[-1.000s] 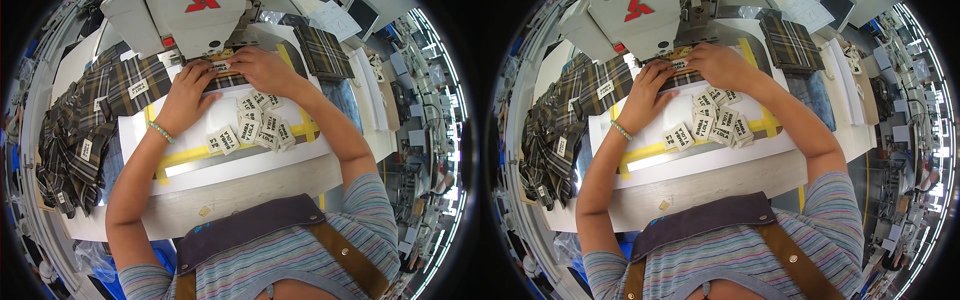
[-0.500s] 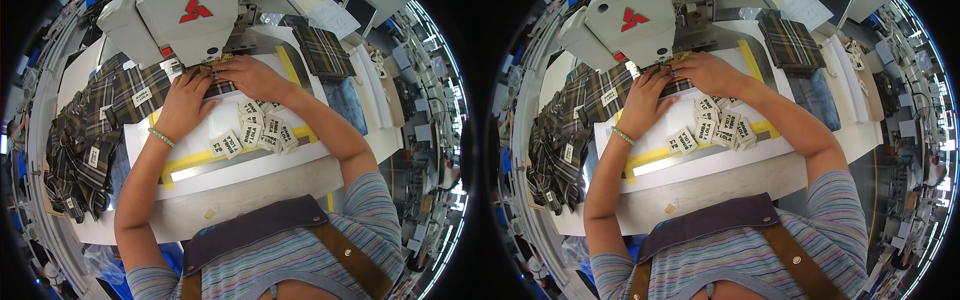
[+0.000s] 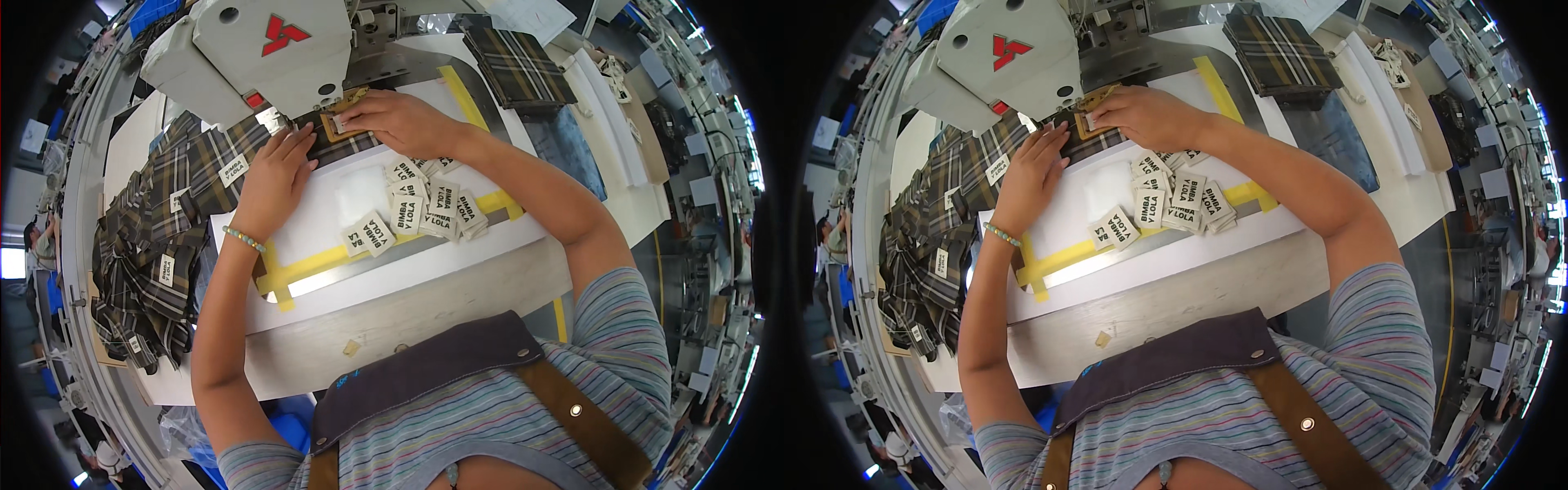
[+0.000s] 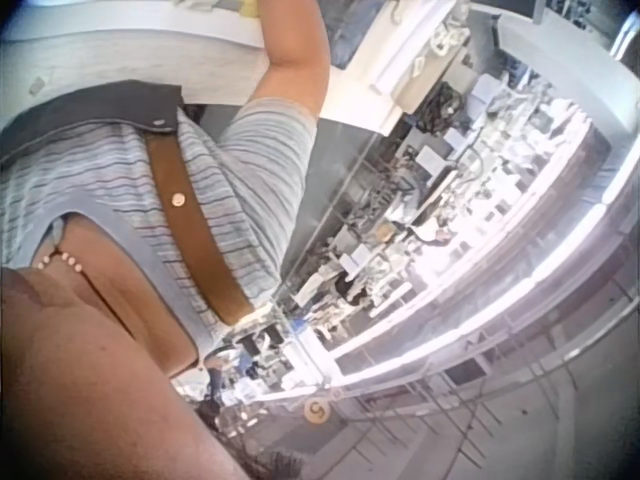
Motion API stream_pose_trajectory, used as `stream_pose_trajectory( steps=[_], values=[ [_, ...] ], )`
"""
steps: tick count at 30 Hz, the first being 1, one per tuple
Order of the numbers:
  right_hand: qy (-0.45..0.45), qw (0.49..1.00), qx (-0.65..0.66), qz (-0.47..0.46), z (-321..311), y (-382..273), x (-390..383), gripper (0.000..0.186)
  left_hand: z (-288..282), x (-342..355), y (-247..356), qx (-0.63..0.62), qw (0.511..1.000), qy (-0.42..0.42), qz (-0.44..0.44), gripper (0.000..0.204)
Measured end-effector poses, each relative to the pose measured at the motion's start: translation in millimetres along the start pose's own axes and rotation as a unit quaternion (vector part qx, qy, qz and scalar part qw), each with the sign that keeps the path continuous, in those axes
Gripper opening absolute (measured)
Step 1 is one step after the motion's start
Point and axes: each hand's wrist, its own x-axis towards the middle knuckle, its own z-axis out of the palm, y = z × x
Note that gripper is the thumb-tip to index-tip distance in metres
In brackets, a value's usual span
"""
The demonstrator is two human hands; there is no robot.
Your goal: The person repeatedly picks up plaid fabric pieces and small white labels, aligns them under a sewing machine, and sews the labels onto the fabric. The finished pieces are placed into a growing stack on the left side of the table.
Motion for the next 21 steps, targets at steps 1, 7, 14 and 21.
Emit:
stream_pose_trajectory(
  steps=[1,7,14,21],
  values=[
    [-0.003,1.000,-0.008,-0.001,0,1,0,0.036,0,-3,-1,0.033,0.999,-0.007,0.019,0.039],
    [-0.021,1.000,0.017,0.012,-3,-2,1,0.031,-2,-7,10,0.129,0.991,-0.030,0.019,0.042],
    [-0.032,0.999,-0.020,0.006,-2,-2,3,0.032,-5,-10,15,0.158,0.986,-0.037,0.049,0.042],
    [-0.052,0.998,-0.039,0.004,-7,-7,8,0.035,-10,-9,17,0.153,0.986,-0.051,0.047,0.041]
  ],
)
